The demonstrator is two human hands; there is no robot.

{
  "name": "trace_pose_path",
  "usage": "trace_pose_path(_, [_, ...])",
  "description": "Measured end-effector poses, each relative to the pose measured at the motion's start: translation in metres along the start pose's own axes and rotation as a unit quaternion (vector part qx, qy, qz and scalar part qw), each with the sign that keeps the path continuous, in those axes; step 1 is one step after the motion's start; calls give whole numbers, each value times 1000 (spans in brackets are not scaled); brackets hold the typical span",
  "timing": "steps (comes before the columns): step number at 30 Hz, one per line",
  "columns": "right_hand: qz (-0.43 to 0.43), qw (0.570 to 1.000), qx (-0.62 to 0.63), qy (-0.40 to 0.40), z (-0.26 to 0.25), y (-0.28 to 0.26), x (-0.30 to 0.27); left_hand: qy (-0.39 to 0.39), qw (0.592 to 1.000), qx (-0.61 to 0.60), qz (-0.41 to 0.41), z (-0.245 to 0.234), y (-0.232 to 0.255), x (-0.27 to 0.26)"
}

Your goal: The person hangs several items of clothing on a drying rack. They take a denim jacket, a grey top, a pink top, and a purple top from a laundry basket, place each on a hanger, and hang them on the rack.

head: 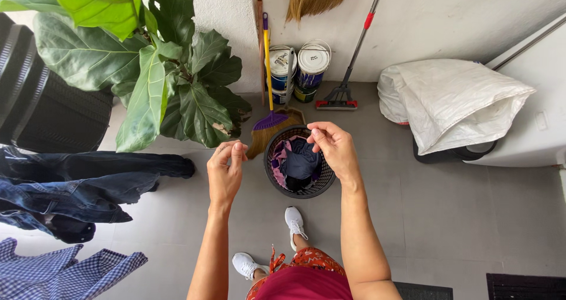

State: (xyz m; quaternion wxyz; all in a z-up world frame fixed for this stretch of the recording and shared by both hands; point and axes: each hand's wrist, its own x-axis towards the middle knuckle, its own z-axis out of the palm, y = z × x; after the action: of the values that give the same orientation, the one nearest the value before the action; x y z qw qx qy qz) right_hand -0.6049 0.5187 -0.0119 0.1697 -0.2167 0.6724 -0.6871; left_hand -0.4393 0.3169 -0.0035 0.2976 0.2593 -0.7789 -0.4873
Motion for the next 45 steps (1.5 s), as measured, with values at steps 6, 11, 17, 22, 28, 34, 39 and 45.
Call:
trace_pose_path(6, [46, 999, -12, -1, -9, 15, 16, -3, 1000, -15, -11, 24, -5, 6])
trace_pose_path(11, [66, 998, -14, -7, -11, 41, 34, -49, 985, 30, -162, 38, -11, 15])
trace_pose_path(17, [88, 996, -11, -6, -12, 88, 54, -25, 999, 27, 18, 53, -34, 31])
trace_pose_path(22, [145, 989, -26, -1, -11, 167, 67, -80, 974, 78, -197, 64, -64, 34])
trace_pose_path(28, [215, 974, -75, 5, -17, 321, 81, -77, 993, 87, -28, 86, -122, 41])
trace_pose_path(34, [248, 958, -137, 39, -20, 481, 85, -106, 979, 87, -150, 118, -175, 58])
trace_pose_path(39, [313, 936, -158, 27, -6, 575, 89, -114, 976, 86, -165, 144, -219, 69])
trace_pose_path(45, [215, 912, -345, -59, 8, 655, 105, -118, 973, 123, -155, 160, -282, 72])
